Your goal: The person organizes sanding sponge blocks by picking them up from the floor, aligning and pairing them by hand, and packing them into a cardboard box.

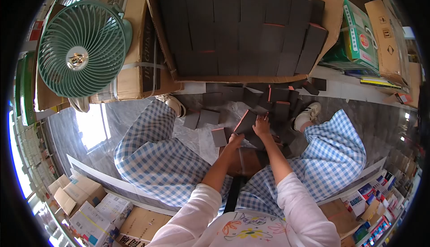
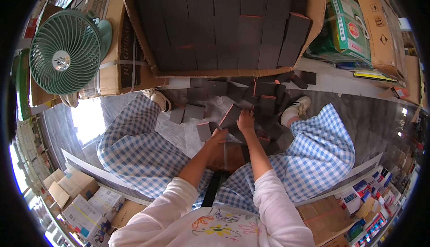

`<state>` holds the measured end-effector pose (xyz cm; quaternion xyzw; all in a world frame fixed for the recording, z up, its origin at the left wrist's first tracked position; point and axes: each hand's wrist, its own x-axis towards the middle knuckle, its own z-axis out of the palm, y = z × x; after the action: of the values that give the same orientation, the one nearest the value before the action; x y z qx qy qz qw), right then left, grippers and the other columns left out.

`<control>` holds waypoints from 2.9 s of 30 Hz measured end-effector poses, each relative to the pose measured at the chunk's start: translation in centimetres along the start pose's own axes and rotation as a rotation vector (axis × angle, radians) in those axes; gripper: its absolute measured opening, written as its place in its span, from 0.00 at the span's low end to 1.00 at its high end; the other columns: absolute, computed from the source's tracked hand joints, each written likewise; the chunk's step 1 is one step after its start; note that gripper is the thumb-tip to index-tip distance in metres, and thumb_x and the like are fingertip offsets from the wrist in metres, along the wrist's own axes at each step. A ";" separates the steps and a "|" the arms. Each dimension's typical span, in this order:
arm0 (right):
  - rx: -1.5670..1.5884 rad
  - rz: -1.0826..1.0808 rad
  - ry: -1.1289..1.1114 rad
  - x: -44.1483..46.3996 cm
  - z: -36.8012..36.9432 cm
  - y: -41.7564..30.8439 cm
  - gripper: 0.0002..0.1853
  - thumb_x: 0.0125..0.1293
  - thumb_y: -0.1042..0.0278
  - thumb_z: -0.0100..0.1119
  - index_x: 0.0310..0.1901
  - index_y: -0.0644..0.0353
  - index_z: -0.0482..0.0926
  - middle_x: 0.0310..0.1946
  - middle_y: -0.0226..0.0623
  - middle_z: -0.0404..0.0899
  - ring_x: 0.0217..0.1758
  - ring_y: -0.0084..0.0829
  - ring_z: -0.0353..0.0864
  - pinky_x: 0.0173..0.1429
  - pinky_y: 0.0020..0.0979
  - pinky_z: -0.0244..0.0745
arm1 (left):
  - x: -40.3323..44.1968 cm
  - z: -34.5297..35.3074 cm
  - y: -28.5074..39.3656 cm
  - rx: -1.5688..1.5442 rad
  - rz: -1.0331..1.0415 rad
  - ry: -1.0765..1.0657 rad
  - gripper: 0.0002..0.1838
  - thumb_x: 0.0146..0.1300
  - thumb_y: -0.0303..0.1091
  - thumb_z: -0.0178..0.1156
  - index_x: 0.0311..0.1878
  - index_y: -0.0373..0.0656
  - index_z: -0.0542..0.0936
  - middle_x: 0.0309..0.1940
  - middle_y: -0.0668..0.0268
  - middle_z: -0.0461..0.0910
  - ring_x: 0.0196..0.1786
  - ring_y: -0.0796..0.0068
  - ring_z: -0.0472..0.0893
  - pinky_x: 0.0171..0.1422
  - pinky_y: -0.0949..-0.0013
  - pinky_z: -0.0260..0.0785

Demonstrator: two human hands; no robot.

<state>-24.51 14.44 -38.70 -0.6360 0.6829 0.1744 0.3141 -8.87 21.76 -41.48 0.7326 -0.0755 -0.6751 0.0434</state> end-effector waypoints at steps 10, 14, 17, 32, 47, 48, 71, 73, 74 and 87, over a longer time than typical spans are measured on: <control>0.375 0.056 0.060 0.2 -0.6 2.6 0.43 0.49 0.57 0.71 0.66 0.59 0.62 0.60 0.55 0.68 0.58 0.54 0.73 0.57 0.48 0.75 | 1.7 -2.4 4.7 0.341 0.055 0.209 0.08 0.55 0.37 0.62 0.32 0.44 0.82 0.22 0.68 0.80 0.24 0.74 0.78 0.28 0.69 0.71; 0.475 0.026 -0.030 0.4 0.2 3.3 0.31 0.50 0.59 0.71 0.54 0.66 0.72 0.47 0.55 0.78 0.50 0.50 0.80 0.52 0.42 0.77 | 0.6 -2.8 5.4 0.328 0.328 0.163 0.20 0.50 0.42 0.64 0.45 0.41 0.84 0.38 0.53 0.84 0.46 0.65 0.84 0.45 0.63 0.75; 0.787 -0.065 -0.118 1.0 3.7 3.2 0.26 0.50 0.60 0.72 0.46 0.68 0.76 0.37 0.49 0.82 0.43 0.44 0.84 0.47 0.36 0.79 | -1.9 -2.0 6.1 -0.035 0.491 -0.108 0.19 0.51 0.38 0.64 0.46 0.40 0.83 0.40 0.55 0.84 0.46 0.66 0.84 0.47 0.65 0.74; 1.059 -0.087 0.463 -2.0 -1.6 -0.8 0.22 0.53 0.67 0.70 0.46 0.61 0.70 0.33 0.42 0.78 0.35 0.37 0.81 0.40 0.36 0.75 | -8.5 -2.1 11.6 0.112 0.776 -0.017 0.15 0.58 0.29 0.58 0.50 0.43 0.81 0.43 0.61 0.83 0.46 0.71 0.83 0.49 0.68 0.73; 1.109 -0.718 0.464 -17.3 -30.7 -7.1 0.22 0.52 0.67 0.74 0.42 0.59 0.69 0.31 0.25 0.67 0.33 0.17 0.68 0.38 0.22 0.69 | -34.5 -9.7 25.6 0.260 1.282 -0.488 0.26 0.58 0.24 0.67 0.57 0.44 0.66 0.56 0.65 0.71 0.53 0.76 0.75 0.57 0.70 0.71; 1.069 -0.747 0.380 -17.6 -31.7 -6.7 0.23 0.51 0.68 0.75 0.41 0.59 0.69 0.35 0.26 0.65 0.34 0.16 0.66 0.37 0.20 0.65 | -35.6 -10.3 26.2 0.260 1.222 -0.570 0.26 0.57 0.22 0.67 0.56 0.44 0.65 0.57 0.66 0.71 0.55 0.76 0.74 0.59 0.68 0.69; 0.899 -0.820 0.471 -14.7 -37.8 -6.9 0.19 0.55 0.65 0.73 0.36 0.61 0.69 0.41 0.30 0.73 0.44 0.24 0.80 0.50 0.27 0.75 | -34.3 -10.8 28.7 0.000 0.937 -0.857 0.16 0.61 0.27 0.57 0.52 0.46 0.68 0.50 0.66 0.72 0.54 0.76 0.73 0.63 0.66 0.67; 0.927 -0.749 0.472 -13.4 -37.6 -6.0 0.18 0.55 0.66 0.73 0.35 0.60 0.69 0.39 0.28 0.72 0.39 0.22 0.79 0.44 0.25 0.75 | -33.7 -11.0 28.5 0.015 0.910 -0.925 0.20 0.63 0.34 0.51 0.58 0.47 0.66 0.55 0.67 0.71 0.60 0.70 0.72 0.64 0.60 0.67; 0.841 -0.652 0.596 -12.6 -37.2 -5.6 0.18 0.54 0.67 0.74 0.33 0.60 0.69 0.37 0.27 0.71 0.34 0.20 0.76 0.39 0.23 0.73 | -33.4 -11.0 28.5 0.021 0.905 -0.926 0.20 0.63 0.34 0.51 0.58 0.47 0.66 0.55 0.67 0.71 0.60 0.70 0.72 0.64 0.60 0.67; 0.584 -0.755 0.392 -15.1 -36.8 -6.3 0.20 0.48 0.63 0.77 0.33 0.62 0.73 0.54 0.44 0.72 0.58 0.41 0.76 0.60 0.35 0.71 | -32.8 -10.8 28.7 -0.120 0.733 -0.812 0.15 0.68 0.44 0.48 0.53 0.47 0.68 0.46 0.64 0.76 0.48 0.70 0.79 0.60 0.61 0.70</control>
<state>-26.03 1.62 -0.60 -0.7448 0.4721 -0.2713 0.3858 -2.12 -1.36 -3.57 0.3352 -0.2977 -0.8472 0.2849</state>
